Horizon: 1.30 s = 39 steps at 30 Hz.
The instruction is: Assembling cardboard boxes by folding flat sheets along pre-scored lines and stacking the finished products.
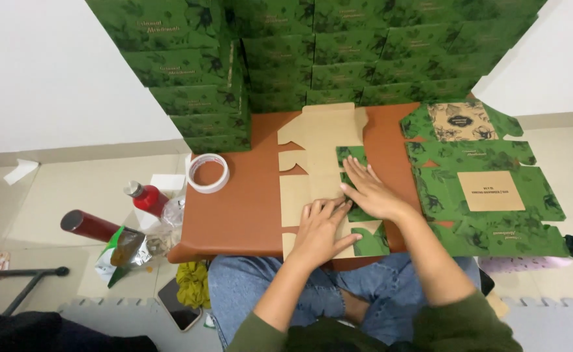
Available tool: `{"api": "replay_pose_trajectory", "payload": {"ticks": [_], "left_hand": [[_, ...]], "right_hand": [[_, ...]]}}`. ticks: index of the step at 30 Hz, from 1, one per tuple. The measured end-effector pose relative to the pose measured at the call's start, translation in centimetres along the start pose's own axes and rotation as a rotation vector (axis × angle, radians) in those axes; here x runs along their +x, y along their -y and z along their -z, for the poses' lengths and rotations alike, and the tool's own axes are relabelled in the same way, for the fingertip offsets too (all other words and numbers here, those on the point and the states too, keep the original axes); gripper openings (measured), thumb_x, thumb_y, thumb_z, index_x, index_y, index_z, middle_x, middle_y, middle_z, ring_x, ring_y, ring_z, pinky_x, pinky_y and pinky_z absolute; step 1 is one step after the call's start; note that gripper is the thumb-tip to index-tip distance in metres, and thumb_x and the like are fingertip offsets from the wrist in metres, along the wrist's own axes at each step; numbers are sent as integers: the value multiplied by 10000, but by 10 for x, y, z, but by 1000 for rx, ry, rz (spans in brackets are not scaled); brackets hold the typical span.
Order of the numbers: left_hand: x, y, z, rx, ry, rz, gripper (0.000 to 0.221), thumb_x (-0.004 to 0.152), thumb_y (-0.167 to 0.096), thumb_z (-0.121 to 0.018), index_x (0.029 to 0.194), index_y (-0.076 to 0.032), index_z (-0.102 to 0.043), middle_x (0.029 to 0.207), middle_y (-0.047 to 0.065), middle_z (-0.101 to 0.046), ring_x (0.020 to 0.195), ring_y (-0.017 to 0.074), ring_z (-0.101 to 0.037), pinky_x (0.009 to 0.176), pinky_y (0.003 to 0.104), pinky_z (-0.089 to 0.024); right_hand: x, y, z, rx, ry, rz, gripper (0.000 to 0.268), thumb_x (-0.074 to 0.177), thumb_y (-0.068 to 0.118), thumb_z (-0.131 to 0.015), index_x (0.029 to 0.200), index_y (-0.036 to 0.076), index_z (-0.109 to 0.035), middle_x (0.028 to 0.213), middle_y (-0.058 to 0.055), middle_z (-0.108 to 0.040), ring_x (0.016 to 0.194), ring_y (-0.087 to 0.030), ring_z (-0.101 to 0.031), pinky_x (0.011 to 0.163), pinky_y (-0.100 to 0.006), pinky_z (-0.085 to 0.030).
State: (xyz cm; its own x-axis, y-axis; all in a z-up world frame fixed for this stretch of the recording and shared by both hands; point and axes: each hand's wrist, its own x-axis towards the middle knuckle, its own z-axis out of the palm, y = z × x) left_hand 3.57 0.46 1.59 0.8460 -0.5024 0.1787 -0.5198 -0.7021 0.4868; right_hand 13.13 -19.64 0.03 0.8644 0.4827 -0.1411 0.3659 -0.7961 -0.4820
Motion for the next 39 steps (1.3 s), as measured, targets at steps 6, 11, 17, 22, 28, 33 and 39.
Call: {"api": "replay_pose_trajectory", "payload": {"ticks": [6, 11, 17, 22, 28, 33, 39], "left_hand": [[-13, -6, -13, 103, -93, -18, 675, 909, -464, -648, 1442, -69, -524, 1390, 133, -551, 1273, 281, -460, 1082, 442, -296], [-70, -20, 14, 192, -99, 100, 890, 807, -538, -736, 1485, -33, -457, 1448, 210, -489, 1358, 366, -397, 1136, 533, -232], [-113, -7, 21, 258, -442, 341, 696, 899, -334, -712, 1467, -15, -469, 1244, 189, -586, 1197, 350, -559, 1077, 466, -376], [-93, -58, 17, -11, -275, 108, 648, 997, -335, -523, 1489, 51, -352, 1522, 244, -457, 1424, 354, -445, 1214, 496, -278], [-63, -49, -39, 155, -101, 16, 922, 986, -589, -385, 1496, 168, -261, 1600, 342, -238, 1531, 402, -174, 1235, 521, -66], [-25, -29, -44, 262, 23, 134, 945, 968, -677, -299, 1561, 55, -238, 1621, 270, -258, 1543, 364, -176, 1266, 526, -50], [-14, -17, -47, 273, -27, 127, 1052, 906, -771, -279, 1575, 36, -198, 1642, 251, -210, 1558, 340, -130, 1255, 570, -13]], "right_hand": [[-109, 35, -30, -102, -188, 115, 609, 1038, 225, -405, 1608, 83, -244, 1667, -166, -194, 1525, -311, -168, 1218, -473, -135], [-110, 32, -40, -174, -287, 106, 566, 1039, 255, -431, 1573, 88, -344, 1643, -146, -298, 1512, -277, -260, 1228, -444, -174], [-109, 34, -43, -229, -356, 115, 557, 1031, 270, -451, 1555, 92, -393, 1624, -129, -361, 1500, -249, -319, 1232, -423, -199], [-112, 48, -37, -211, -477, 133, 553, 989, 231, -479, 1488, -2, -441, 1558, -165, -455, 1460, -265, -406, 1214, -418, -274], [-110, 41, -40, -188, -466, 133, 547, 989, 227, -482, 1480, -12, -448, 1571, -160, -435, 1466, -258, -388, 1223, -417, -254], [-109, 32, -44, -238, -369, 118, 549, 1025, 256, -457, 1539, 70, -399, 1613, -147, -371, 1507, -252, -312, 1225, -429, -226], [-110, 32, -46, -198, -363, 117, 631, 1001, 334, -500, 1560, 75, -364, 1623, -155, -345, 1515, -263, -287, 1227, -436, -205]]}}
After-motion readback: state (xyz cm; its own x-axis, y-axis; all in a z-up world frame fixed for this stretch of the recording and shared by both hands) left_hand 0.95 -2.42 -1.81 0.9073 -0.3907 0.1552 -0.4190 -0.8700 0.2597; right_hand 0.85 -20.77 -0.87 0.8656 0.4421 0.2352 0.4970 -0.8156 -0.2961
